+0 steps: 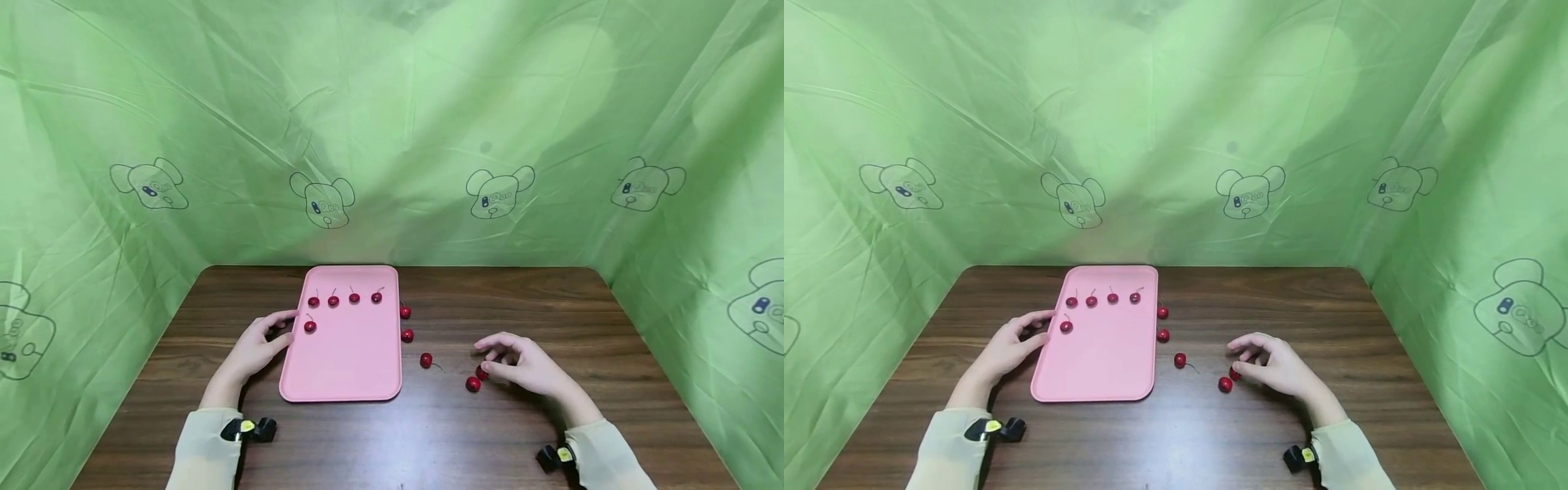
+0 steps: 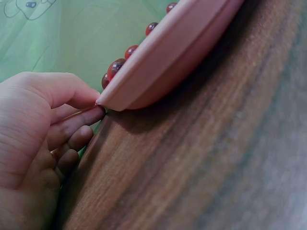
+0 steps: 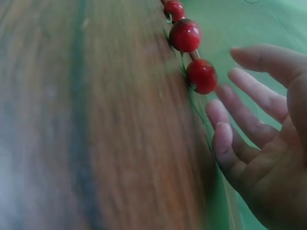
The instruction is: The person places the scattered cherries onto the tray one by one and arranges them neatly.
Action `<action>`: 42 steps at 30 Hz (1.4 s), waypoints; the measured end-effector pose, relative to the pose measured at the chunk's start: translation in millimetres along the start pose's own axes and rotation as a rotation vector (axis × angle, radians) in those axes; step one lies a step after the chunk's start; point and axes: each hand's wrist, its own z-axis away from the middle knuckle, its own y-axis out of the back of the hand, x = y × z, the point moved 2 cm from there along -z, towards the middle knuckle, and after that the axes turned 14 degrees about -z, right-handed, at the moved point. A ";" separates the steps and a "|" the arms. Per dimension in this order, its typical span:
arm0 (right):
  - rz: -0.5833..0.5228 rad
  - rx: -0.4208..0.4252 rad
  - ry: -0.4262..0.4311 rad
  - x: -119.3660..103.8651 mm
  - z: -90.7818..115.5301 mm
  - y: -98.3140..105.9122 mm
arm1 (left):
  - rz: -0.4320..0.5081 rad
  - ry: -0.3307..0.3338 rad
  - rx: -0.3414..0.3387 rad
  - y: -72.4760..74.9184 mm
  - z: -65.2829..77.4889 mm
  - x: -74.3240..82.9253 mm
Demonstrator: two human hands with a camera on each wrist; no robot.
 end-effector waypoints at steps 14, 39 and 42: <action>0.031 -0.111 0.028 3.0 -1.6 -2.5 | -0.010 0.001 -0.001 0.2 -1.0 0.2; 0.006 0.113 -0.163 4.2 -3.3 -0.6 | -0.006 0.006 -0.007 0.2 -1.2 -1.5; 0.002 0.142 -0.209 5.1 -2.9 0.6 | -0.009 0.011 -0.009 0.3 -1.1 -1.7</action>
